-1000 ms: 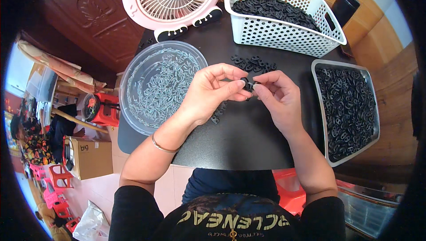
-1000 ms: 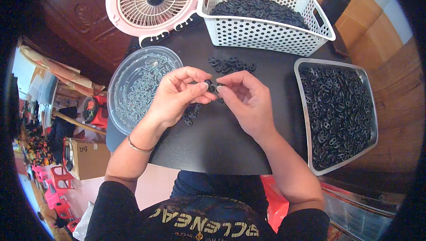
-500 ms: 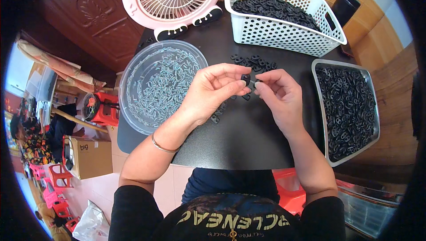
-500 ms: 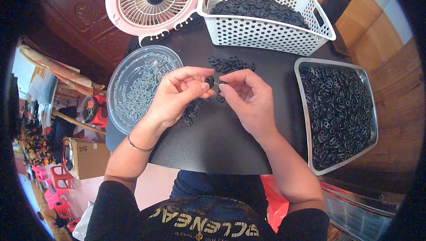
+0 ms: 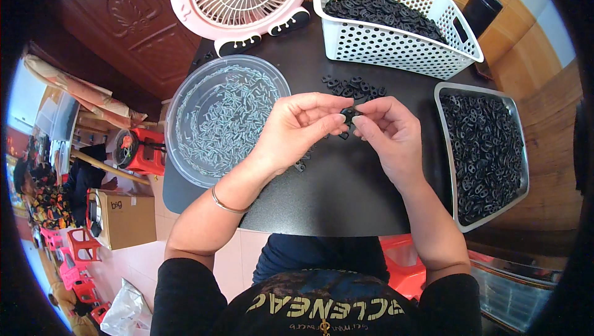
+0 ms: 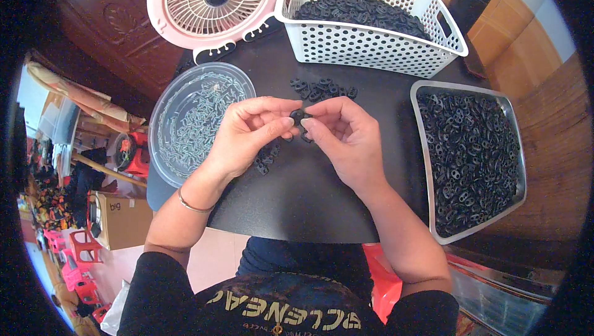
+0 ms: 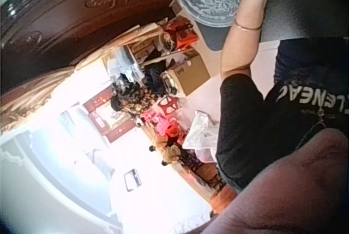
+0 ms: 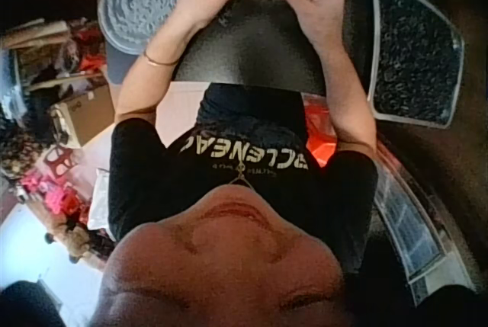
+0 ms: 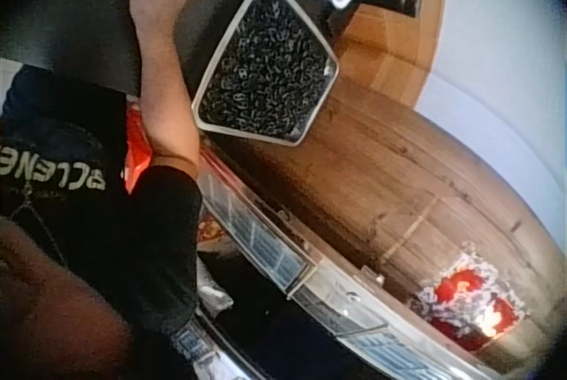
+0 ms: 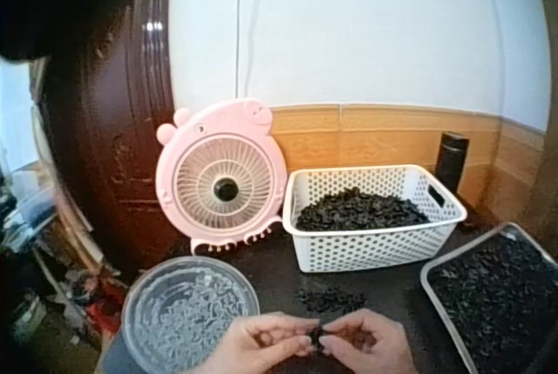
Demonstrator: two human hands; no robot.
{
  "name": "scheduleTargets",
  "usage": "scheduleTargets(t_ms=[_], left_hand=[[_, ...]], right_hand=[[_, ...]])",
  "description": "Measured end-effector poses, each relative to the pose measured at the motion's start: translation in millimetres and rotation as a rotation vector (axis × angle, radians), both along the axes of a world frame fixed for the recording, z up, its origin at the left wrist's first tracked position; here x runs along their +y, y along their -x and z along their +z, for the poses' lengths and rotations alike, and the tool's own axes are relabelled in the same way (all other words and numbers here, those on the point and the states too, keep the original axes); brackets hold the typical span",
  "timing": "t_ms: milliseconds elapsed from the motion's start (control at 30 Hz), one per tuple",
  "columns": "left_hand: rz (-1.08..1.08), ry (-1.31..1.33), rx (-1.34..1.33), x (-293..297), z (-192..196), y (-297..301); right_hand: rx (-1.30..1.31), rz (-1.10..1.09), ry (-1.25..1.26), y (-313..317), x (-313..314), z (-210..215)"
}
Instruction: The person sits at a table and assembles small hardware components by hand. They pick up black plastic fasteners and silver screws, insert the screws into the fasteners, and place the assembled units into a clear plastic container.
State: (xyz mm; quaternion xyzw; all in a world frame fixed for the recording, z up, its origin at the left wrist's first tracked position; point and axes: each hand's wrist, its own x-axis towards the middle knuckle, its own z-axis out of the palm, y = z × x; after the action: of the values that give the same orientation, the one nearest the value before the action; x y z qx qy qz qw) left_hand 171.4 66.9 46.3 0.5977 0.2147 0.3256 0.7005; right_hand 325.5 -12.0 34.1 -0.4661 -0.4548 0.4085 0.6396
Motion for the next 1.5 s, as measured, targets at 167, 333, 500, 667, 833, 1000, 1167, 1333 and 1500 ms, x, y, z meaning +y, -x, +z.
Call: scheduleTargets(t_ms=[167, 333, 500, 667, 833, 1000, 1167, 1333, 1500], left_hand=[[0.002, 0.040, -0.037, 0.7, -3.1, -1.0], [0.019, 0.054, -0.060, 0.7, -3.9, -1.8], [0.027, 0.064, -0.075, -0.3, -5.3, -1.5], [0.023, 0.063, -0.082, -1.3, -4.1, -2.0], [-0.015, 0.055, -0.107, 1.1, -10.8, -0.1], [-0.010, 0.042, -0.106, 0.2, -11.6, -1.3], [-0.004, 0.080, -0.134, -1.7, -7.5, -3.7], [-0.037, 0.155, -0.091, 1.4, -3.8, 0.2], [-0.102, 0.250, -0.139, 4.1, -5.2, 0.3]], right_hand=[[-0.014, 0.005, -0.009, -0.5, -0.4, -0.4], [0.021, 0.011, 0.003, -0.3, 0.5, -1.9], [0.036, 0.013, -0.002, 0.4, 0.8, -4.0], [0.062, 0.012, 0.002, 1.0, 0.2, -3.8], [0.084, 0.011, -0.007, 3.3, 0.4, -4.7], [0.082, 0.023, -0.017, 2.3, 1.3, -8.1], [0.067, 0.016, -0.069, 4.9, 2.5, -6.3], [-0.089, 0.039, -0.128, 3.9, 0.8, -4.7], [-0.190, 0.062, -0.168, 1.1, 3.7, -10.1]])
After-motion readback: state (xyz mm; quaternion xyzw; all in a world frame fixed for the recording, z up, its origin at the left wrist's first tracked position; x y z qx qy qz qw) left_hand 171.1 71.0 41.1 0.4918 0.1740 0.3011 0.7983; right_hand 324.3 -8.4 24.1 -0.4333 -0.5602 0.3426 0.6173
